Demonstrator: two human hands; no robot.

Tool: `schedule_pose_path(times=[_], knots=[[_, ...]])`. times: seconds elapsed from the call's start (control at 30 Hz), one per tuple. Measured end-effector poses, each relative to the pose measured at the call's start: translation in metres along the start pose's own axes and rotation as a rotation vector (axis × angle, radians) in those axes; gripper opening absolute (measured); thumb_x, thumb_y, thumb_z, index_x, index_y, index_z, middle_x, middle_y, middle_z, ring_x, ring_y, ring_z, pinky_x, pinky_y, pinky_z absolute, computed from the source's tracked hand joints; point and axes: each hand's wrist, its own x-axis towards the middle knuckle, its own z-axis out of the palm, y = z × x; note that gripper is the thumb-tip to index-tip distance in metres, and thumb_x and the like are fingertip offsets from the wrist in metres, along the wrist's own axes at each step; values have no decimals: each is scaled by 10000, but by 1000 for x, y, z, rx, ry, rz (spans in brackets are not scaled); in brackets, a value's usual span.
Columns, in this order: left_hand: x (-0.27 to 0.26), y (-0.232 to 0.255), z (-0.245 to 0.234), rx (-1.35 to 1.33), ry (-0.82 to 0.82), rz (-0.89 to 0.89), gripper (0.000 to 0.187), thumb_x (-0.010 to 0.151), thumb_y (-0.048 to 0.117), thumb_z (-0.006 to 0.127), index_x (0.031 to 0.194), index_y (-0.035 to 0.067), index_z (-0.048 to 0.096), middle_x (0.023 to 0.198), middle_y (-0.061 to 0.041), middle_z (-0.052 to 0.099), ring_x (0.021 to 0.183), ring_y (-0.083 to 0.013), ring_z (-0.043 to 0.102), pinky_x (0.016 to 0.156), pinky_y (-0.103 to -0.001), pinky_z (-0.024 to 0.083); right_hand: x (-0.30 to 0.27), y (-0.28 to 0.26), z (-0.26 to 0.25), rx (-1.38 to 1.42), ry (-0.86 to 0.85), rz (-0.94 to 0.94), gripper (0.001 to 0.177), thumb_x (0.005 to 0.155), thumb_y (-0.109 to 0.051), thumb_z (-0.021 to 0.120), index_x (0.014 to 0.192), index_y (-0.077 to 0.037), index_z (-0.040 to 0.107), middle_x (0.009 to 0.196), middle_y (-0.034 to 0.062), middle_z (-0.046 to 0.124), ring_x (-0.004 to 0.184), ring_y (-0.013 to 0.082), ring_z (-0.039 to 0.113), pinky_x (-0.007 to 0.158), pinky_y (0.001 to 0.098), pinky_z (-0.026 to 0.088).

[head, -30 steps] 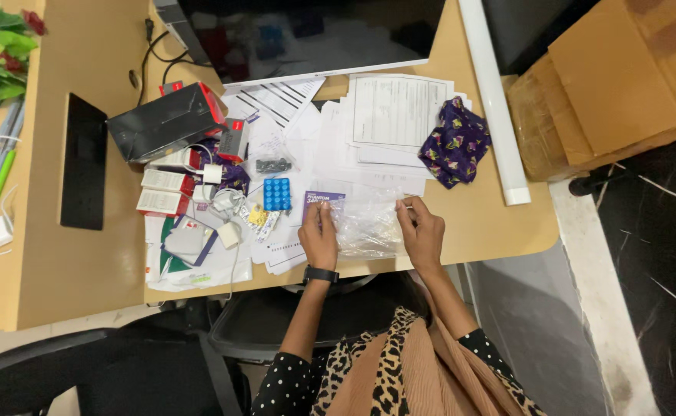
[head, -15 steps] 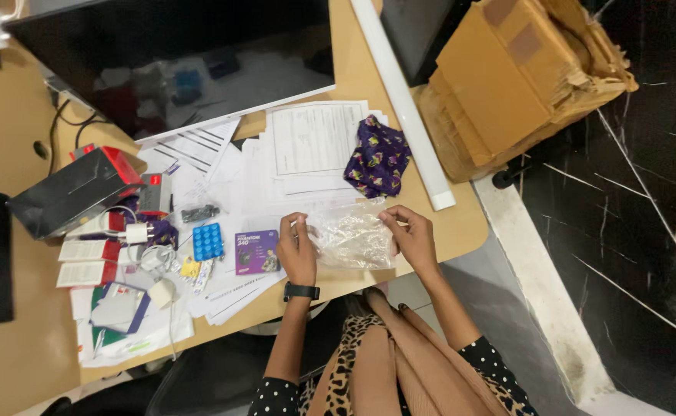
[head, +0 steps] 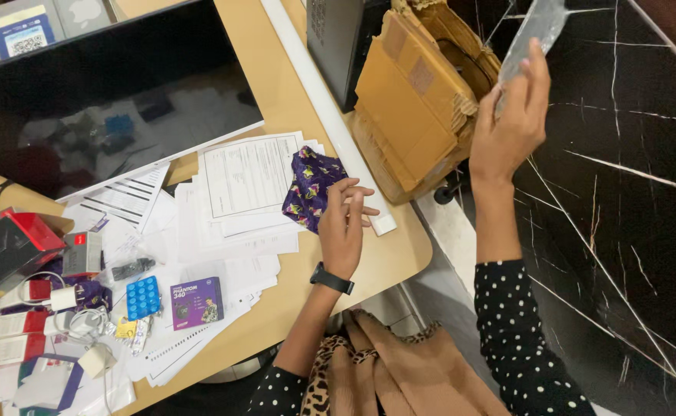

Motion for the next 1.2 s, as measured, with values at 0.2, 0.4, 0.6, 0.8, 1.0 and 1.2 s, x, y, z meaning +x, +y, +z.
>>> schedule_pose_path(times=[0.2, 0.4, 0.6, 0.8, 1.0, 1.2], knots=[[0, 5, 17, 32, -7, -9, 317, 1081, 203, 483, 1327, 5, 508, 1137, -114, 726, 837, -181, 766, 649, -275, 593, 4, 88, 53, -21, -708, 317, 194, 1034, -194, 641, 1146, -37, 666, 1122, 248, 712, 1042, 432, 682, 896, 521, 528], [0, -3, 7, 101, 58, -104, 326, 1065, 217, 498, 1313, 9, 535, 1125, -115, 735, 836, -184, 775, 626, -280, 590, -2, 115, 83, 132, -922, 436, 506, 1147, -453, 421, 1175, -53, 728, 1179, 284, 677, 1145, 493, 579, 980, 543, 413], [-16, -7, -25, 126, 161, -107, 349, 1060, 233, 489, 1323, 6, 522, 1141, -121, 735, 857, -183, 775, 643, -285, 607, -26, -12, 28, 343, -39, 228, 279, 1123, -157, 550, 1286, 63, 604, 1324, 228, 590, 1263, 397, 562, 1106, 490, 436], [-44, -20, -88, 268, 358, -178, 363, 1036, 273, 531, 1274, 1, 564, 1130, -134, 728, 838, -200, 775, 614, -308, 609, -121, -185, 10, 776, -487, 297, 77, 990, -15, 624, 1065, -10, 639, 1141, 150, 664, 1132, 331, 622, 1022, 443, 471], [-91, -42, -177, 322, 448, -215, 349, 1098, 286, 468, 1294, 16, 571, 1042, -149, 744, 890, -169, 783, 673, -285, 625, -169, -292, -1, 973, -908, 117, 218, 921, -57, 649, 1137, -29, 659, 1103, 117, 687, 1089, 342, 621, 986, 440, 443], [-145, -47, -284, 295, 556, -201, 337, 1048, 250, 537, 1262, -7, 579, 1122, -161, 724, 860, -195, 770, 660, -294, 607, -182, -378, -2, 973, -1003, 115, 162, 925, -61, 640, 1082, -64, 677, 1063, 107, 690, 1060, 327, 638, 990, 429, 447]])
